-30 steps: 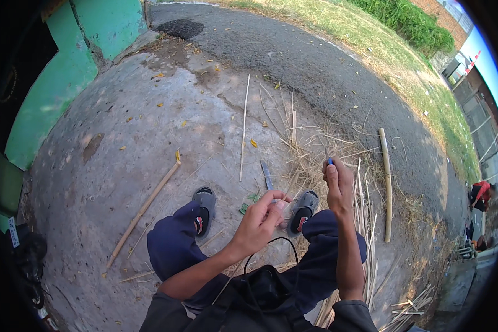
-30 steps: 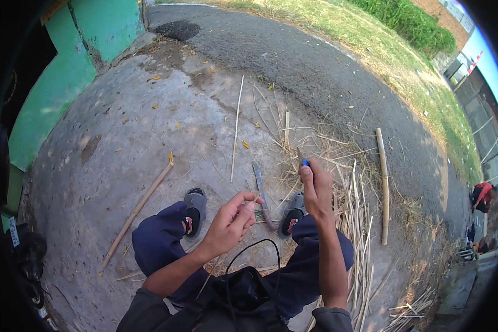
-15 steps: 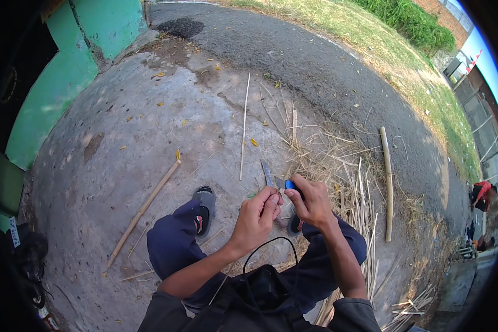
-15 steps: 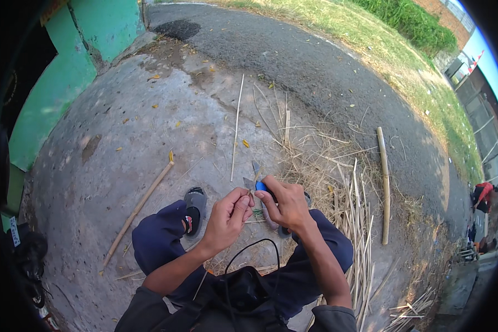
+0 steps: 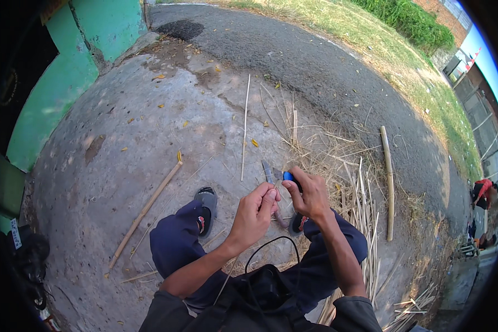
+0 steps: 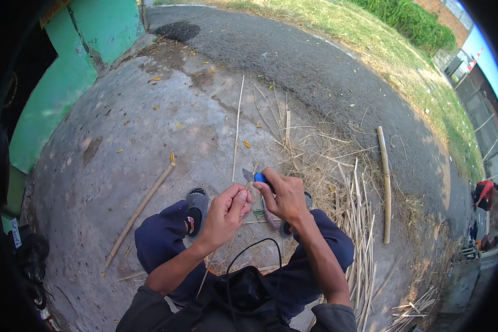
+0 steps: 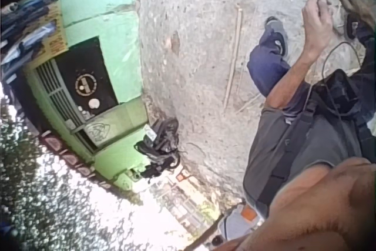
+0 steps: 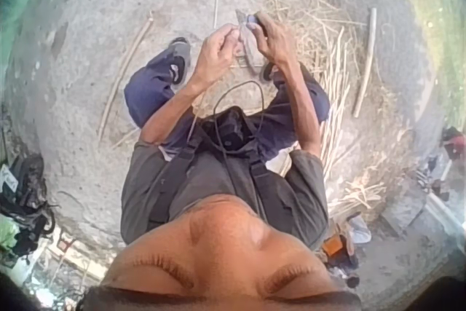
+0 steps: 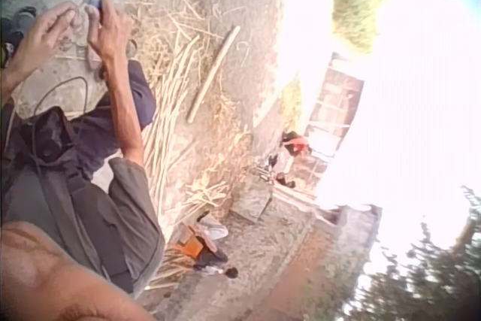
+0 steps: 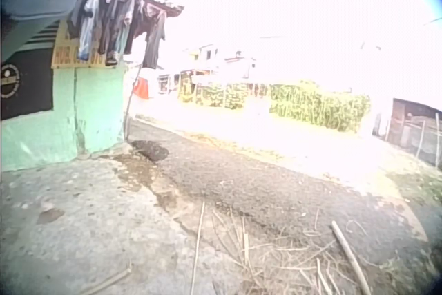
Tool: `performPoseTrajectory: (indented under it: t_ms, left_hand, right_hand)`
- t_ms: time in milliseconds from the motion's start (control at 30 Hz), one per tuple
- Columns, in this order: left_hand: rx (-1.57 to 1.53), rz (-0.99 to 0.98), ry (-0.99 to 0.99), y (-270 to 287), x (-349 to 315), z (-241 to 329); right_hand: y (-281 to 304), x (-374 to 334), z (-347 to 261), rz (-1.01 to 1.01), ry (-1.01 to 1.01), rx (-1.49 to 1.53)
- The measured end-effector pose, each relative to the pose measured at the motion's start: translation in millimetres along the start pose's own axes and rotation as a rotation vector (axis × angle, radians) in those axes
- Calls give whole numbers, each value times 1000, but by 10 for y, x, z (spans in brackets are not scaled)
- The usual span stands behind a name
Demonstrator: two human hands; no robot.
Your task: The person scrapes and trims a long bamboo strip using a utility knife, periodically bending and feeling the strip by hand.
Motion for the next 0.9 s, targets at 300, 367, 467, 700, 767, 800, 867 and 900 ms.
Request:
performPoseTrajectory:
  t_ms: [300, 367, 467, 700, 767, 800, 867, 900]
  left_hand:
    - [76, -74, -5, 73, -119, 87]
    - [-20, -138, 48, 88, -117, 77]
    - [-126, -162, 149, 56, -97, 171]
    - [-61, -111, 96, 34, -11, 36]
    - [-86, -135, 34, 6, 2, -15]
    - [-84, -137, 37, -1, 1, -16]
    - [-183, -159, 63, -21, -5, 3]
    - [-182, -160, 65, -28, -2, -13]
  right_hand:
    - [722, 46, 635, 445, -379, 436]
    - [520, -12, 552, 341, -393, 523]
    - [391, -16, 297, 160, -273, 374]
    - [219, -136, 15, -41, -55, 142]
    - [214, -133, -80, -108, -15, 67]
    - [191, -138, -87, -119, -19, 55]
    - [198, -132, -109, -122, -29, 47]
    - [199, -126, -116, -127, -37, 37]
Point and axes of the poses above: each hand's wrist, its own x-axis towards the middle knuckle, its own y-axis out of the back of the hand, z = x × y, the point moved 2 cm from there along x, towards the middle knuckle, and after that the axes turned 3 degrees about -z, right-handed, at the moved point
